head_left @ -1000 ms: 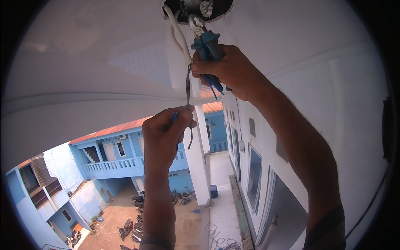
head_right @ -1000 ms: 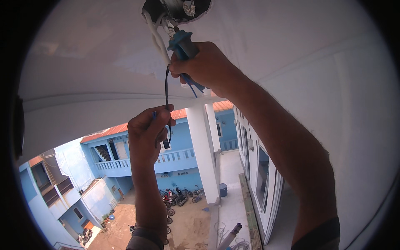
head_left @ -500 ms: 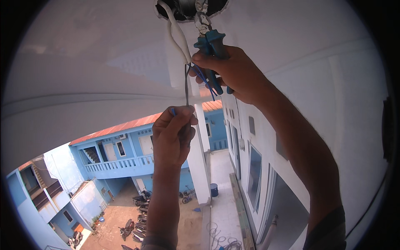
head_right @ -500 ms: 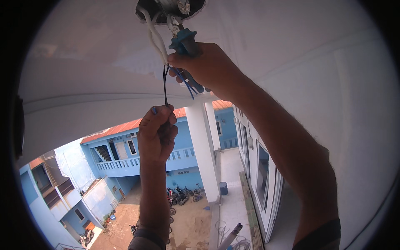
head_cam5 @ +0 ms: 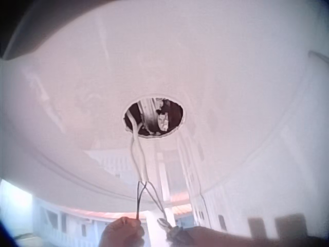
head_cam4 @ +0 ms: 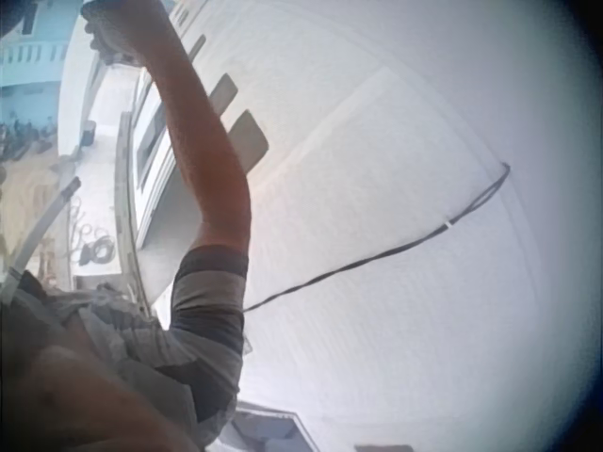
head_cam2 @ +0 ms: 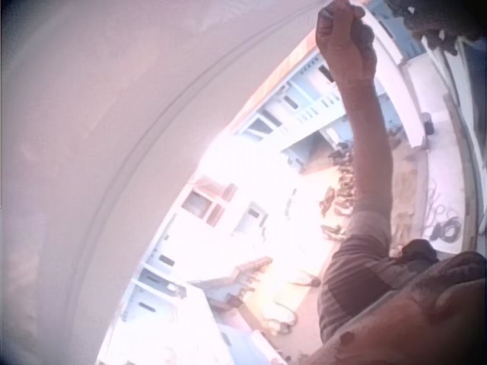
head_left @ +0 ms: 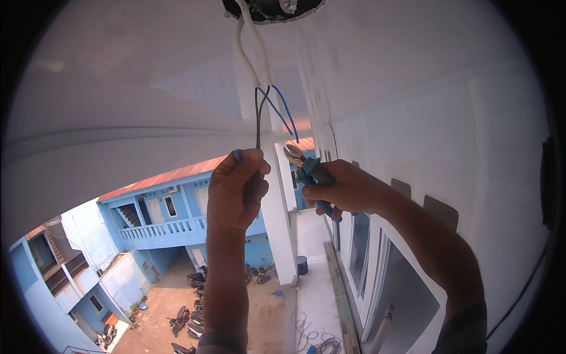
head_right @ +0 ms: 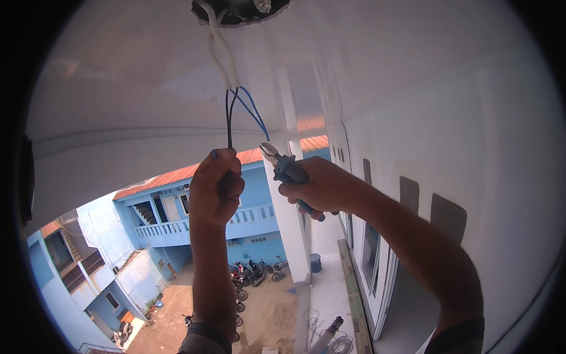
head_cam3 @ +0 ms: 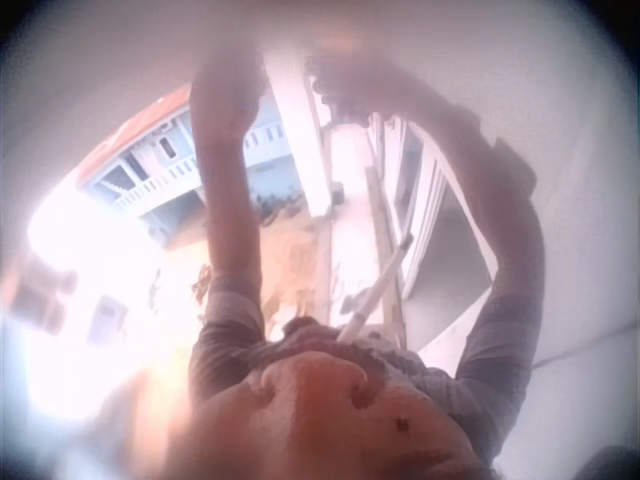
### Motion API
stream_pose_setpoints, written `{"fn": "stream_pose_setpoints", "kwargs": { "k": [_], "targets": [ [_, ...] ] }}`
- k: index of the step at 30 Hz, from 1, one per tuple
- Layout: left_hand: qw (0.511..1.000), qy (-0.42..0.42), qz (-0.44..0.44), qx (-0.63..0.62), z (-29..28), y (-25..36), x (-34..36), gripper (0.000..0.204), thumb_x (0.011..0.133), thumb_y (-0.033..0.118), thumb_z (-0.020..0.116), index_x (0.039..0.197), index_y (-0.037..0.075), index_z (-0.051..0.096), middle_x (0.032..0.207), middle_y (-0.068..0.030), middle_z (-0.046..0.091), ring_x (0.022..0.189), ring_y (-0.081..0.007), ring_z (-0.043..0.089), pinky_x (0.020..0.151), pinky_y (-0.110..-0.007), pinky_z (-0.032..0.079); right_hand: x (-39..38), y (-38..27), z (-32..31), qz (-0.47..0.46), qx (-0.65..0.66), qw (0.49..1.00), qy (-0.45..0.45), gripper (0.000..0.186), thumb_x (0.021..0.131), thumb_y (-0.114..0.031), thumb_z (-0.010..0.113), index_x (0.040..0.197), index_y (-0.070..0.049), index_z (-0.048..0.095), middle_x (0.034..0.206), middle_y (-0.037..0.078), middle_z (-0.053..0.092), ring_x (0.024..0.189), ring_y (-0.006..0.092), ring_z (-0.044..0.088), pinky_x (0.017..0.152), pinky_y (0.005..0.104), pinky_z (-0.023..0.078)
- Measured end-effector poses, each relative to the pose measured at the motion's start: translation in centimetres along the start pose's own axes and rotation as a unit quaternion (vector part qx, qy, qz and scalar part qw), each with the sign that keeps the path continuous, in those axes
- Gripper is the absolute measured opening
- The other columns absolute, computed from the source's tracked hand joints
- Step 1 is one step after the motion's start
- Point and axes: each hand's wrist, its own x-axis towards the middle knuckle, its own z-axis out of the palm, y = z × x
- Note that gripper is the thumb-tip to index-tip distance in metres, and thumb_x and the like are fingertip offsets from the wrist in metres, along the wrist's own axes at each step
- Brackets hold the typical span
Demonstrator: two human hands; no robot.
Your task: The person strips the outer sheathing and inner insulation from electrical wires protruding from a ceiling hole using pliers. They then twist the exposed copper strands and connect them to the terminals of a white circular light fixture.
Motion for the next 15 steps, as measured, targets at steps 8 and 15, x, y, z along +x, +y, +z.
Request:
{"fn": "stream_pose_setpoints", "kwargs": {
  "k": [8,15],
  "targets": [
    [0.999,-0.047,0.018,-0.013,-0.9,1.1,-0.2,0.003,0.094,0.006,0.068,0.092,0.005,0.066,0.078,-0.0102,0.067,0.054,-0.0061,0.053,0.044,-0.019,0.034,0.7,-2.7,1.3,-0.219,-0.139,0.958,0.120,0.027,0.097,-0.021,0.063,0.120,-0.006,0.062,0.083,0.012,0.069,0.075,0.0246,0.069,0.071,0.0370,0.053],
    [0.997,-0.062,0.043,-0.012,-1.5,1.3,0.0,0.006,0.096,0.004,0.064,0.090,0.005,0.065,0.078,-0.0117,0.066,0.051,-0.0047,0.048,0.042,-0.018,0.032,1.4,-3.3,0.5,-0.279,-0.218,0.923,0.148,0.037,0.095,-0.018,0.069,0.131,-0.010,0.060,0.086,0.014,0.071,0.081,0.0256,0.072,0.075,0.0385,0.055]
  ]
}}
